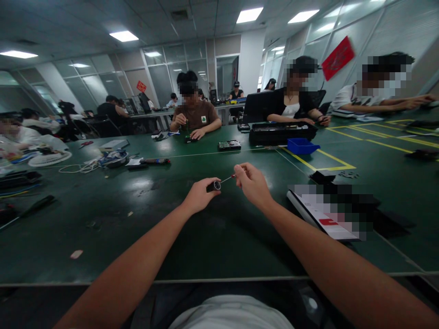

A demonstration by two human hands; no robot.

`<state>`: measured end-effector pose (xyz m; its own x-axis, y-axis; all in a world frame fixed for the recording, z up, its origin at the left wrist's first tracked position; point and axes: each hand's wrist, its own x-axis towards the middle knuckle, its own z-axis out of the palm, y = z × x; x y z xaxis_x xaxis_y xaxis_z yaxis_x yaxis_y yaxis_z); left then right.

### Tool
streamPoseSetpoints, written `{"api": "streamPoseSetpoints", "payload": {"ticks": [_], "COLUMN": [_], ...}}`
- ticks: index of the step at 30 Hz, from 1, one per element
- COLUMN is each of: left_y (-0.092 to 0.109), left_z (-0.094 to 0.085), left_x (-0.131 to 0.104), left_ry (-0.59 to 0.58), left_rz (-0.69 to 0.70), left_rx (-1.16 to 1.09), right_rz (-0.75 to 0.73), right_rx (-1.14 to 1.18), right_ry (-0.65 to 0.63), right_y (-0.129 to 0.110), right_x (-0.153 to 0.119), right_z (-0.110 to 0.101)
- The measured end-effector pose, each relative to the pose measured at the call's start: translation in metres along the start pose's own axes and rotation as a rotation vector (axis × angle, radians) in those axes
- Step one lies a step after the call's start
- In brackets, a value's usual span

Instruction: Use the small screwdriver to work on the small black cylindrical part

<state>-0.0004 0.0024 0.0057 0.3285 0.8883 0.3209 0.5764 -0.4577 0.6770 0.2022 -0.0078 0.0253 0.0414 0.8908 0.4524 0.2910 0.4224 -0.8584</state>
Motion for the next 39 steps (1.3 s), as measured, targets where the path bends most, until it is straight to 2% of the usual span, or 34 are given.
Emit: {"api": "streamPoseSetpoints", "payload": {"ticks": [4,9,13,15,19,29,34,39], "left_y": [0.003,0.003,0.003,0.003,0.000,0.001,0.000,0.001], "left_z": [0.002,0.004,0.002,0.002,0.004,0.004,0.004,0.004], "left_x": [-0.001,-0.001,0.000,0.001,0.004,0.002,0.003,0.003], "left_ry": [-0.050,-0.020,0.021,0.016,-0.029,-0.043,-0.039,-0.054], "left_rz": [0.028,0.033,0.141,0.183,0.155,0.172,0.147,0.140], "left_rx": [0.010,0.002,0.028,0.060,0.118,0.157,0.155,0.158], "right_rz": [-0.009,0.103,0.381,0.513,0.356,0.063,0.011,-0.007], "right_rx": [-0.012,0.241,0.477,0.522,0.360,0.031,-0.088,-0.079], "right_ry": [0.063,0.116,0.170,0.186,0.252,0.144,0.140,0.149], "right_y": [0.004,0.007,0.008,0.010,0.011,0.004,0.003,0.000], "right_x": [0.002,0.004,0.009,0.011,0.012,0.002,0.001,-0.001], "right_z": [0.002,0.007,0.007,0.006,0.005,0.004,0.002,0.001]}}
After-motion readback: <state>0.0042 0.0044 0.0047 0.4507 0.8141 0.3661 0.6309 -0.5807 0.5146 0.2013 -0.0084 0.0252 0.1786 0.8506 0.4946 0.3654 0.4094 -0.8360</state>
